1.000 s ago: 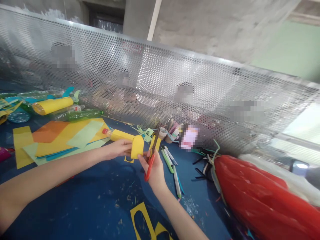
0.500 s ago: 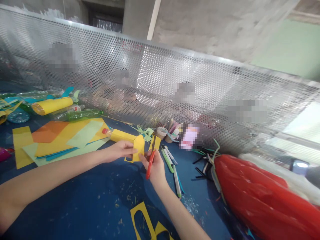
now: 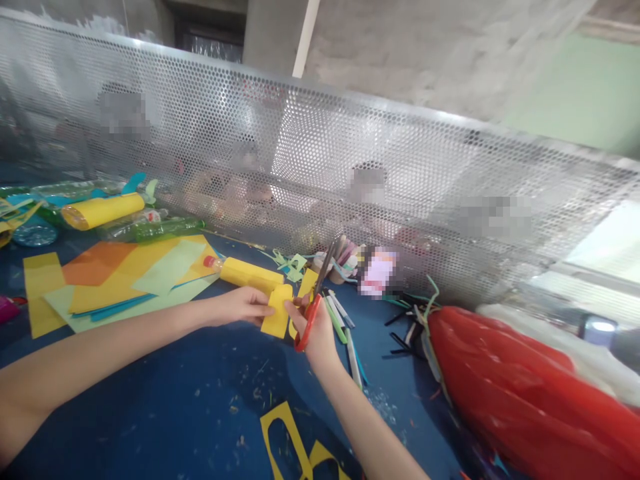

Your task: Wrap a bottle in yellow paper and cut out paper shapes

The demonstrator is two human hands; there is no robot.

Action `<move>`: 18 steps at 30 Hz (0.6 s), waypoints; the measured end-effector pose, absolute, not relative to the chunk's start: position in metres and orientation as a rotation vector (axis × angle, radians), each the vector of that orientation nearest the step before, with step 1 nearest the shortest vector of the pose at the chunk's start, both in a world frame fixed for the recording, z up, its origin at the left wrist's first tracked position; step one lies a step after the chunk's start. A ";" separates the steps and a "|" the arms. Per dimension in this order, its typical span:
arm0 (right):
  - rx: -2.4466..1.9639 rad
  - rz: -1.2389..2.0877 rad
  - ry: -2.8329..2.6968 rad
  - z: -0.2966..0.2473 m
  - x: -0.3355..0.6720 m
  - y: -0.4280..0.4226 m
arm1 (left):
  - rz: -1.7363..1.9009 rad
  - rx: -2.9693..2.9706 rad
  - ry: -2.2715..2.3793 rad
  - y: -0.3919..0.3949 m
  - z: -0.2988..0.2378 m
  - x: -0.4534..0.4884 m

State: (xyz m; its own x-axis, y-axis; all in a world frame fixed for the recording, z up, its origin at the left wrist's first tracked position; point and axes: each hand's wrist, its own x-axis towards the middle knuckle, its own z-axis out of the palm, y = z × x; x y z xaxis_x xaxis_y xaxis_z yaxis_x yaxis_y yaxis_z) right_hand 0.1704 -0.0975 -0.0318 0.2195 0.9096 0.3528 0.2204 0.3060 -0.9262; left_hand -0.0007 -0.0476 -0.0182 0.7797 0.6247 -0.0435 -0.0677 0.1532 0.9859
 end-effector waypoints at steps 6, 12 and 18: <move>-1.206 0.679 -1.285 -0.034 0.172 -0.096 | 0.475 1.351 0.494 -0.049 -0.016 -0.002; -1.225 0.552 -1.307 -0.027 0.170 -0.100 | 0.382 1.380 0.558 -0.054 -0.016 -0.001; -1.206 0.539 -1.285 -0.028 0.172 -0.100 | 0.383 1.348 0.527 -0.053 -0.025 0.001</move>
